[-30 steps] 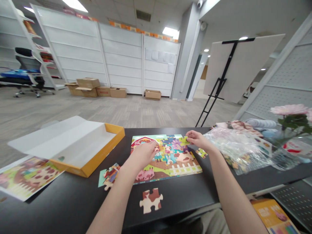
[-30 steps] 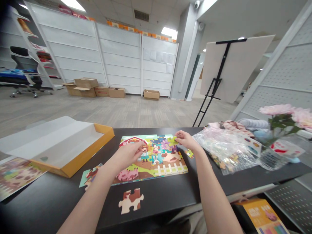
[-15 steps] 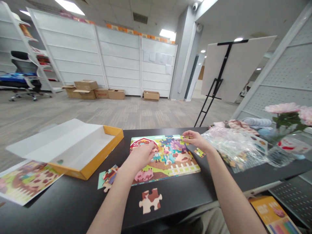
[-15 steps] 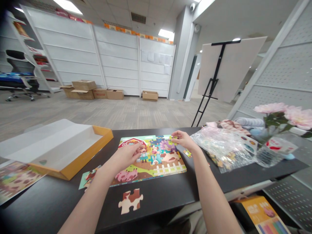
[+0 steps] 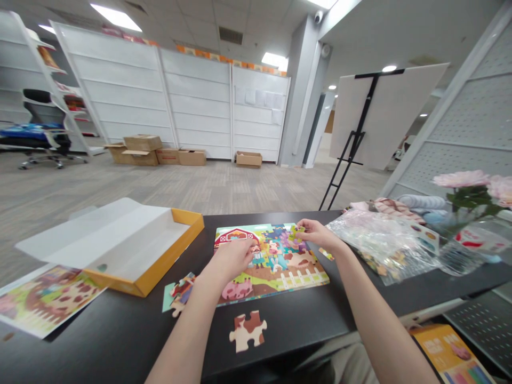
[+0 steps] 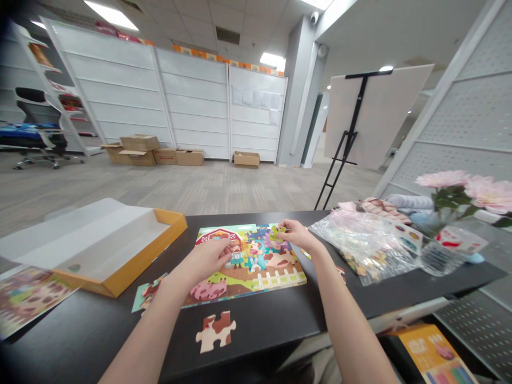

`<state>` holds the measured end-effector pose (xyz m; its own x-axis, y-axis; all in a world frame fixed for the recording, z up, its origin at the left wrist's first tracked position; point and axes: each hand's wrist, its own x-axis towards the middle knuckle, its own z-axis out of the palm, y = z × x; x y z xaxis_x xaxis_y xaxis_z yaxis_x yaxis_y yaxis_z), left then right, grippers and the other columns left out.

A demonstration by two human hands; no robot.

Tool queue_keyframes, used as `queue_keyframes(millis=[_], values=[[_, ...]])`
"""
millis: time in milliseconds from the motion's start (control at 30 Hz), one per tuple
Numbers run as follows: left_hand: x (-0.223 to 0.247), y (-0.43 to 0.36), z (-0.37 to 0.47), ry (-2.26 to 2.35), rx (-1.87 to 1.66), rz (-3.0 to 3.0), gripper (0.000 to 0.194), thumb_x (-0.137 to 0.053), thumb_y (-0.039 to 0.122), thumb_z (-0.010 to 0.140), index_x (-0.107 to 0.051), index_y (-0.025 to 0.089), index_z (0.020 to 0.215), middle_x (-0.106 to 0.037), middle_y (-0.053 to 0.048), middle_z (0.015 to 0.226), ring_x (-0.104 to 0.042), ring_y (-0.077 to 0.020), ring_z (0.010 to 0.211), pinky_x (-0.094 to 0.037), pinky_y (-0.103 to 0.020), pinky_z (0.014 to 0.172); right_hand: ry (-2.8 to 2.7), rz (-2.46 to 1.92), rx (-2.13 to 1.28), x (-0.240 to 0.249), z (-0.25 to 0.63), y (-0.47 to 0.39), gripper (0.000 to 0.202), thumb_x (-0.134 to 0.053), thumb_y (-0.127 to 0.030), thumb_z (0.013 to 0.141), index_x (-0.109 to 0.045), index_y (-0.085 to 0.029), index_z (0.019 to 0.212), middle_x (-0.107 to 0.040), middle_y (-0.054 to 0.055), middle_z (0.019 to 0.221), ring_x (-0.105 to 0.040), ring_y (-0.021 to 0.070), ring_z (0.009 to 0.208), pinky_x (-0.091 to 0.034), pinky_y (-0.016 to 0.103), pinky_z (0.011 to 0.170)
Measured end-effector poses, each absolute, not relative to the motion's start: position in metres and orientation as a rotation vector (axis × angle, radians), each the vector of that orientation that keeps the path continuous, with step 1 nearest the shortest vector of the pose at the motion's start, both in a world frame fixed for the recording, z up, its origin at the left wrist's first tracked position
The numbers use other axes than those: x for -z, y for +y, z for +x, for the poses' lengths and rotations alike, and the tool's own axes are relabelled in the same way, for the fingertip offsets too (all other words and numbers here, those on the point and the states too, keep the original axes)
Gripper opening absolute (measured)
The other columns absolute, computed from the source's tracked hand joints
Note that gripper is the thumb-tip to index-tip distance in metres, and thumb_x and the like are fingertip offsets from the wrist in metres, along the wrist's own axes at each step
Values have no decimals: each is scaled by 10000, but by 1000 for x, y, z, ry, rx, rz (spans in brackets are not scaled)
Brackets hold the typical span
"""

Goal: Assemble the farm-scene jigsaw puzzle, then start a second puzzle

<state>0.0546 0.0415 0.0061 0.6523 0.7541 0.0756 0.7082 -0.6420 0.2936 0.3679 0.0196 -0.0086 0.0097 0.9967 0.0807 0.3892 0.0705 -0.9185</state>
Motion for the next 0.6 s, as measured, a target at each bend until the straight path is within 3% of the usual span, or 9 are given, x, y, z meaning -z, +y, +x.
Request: queue_keyframes(millis=[167, 367, 600], values=[[-7, 41, 54, 1168, -283, 2642, 281, -487, 223, 910, -658, 225, 1132, -732, -79, 1091, -688, -233, 944, -488, -302, 778, -1467, -1363, -1032, 11, 351, 20, 431, -832, -370, 663, -592, -210, 984, -653, -9, 864, -650, 144, 732, -528, 245, 614], [-10, 40, 54, 1161, -289, 2640, 257, -485, 216, 908, -663, 217, 1093, -737, -76, 1067, -688, -225, 928, -484, -297, 763, -1384, -1459, -1103, 18, 343, 25, 407, -842, -424, 650, -563, -195, 837, -659, -15, 694, -655, 142, 586, -507, 244, 542], [-6, 42, 54, 1161, -282, 2662, 216, -487, 226, 903, -660, 203, 1031, -737, -84, 1035, -688, -232, 908, -483, -299, 743, -1405, -1451, -1063, 19, 345, 23, 467, -834, -408, 665, -599, -219, 1022, -651, -34, 715, -662, 139, 584, -488, 226, 515]])
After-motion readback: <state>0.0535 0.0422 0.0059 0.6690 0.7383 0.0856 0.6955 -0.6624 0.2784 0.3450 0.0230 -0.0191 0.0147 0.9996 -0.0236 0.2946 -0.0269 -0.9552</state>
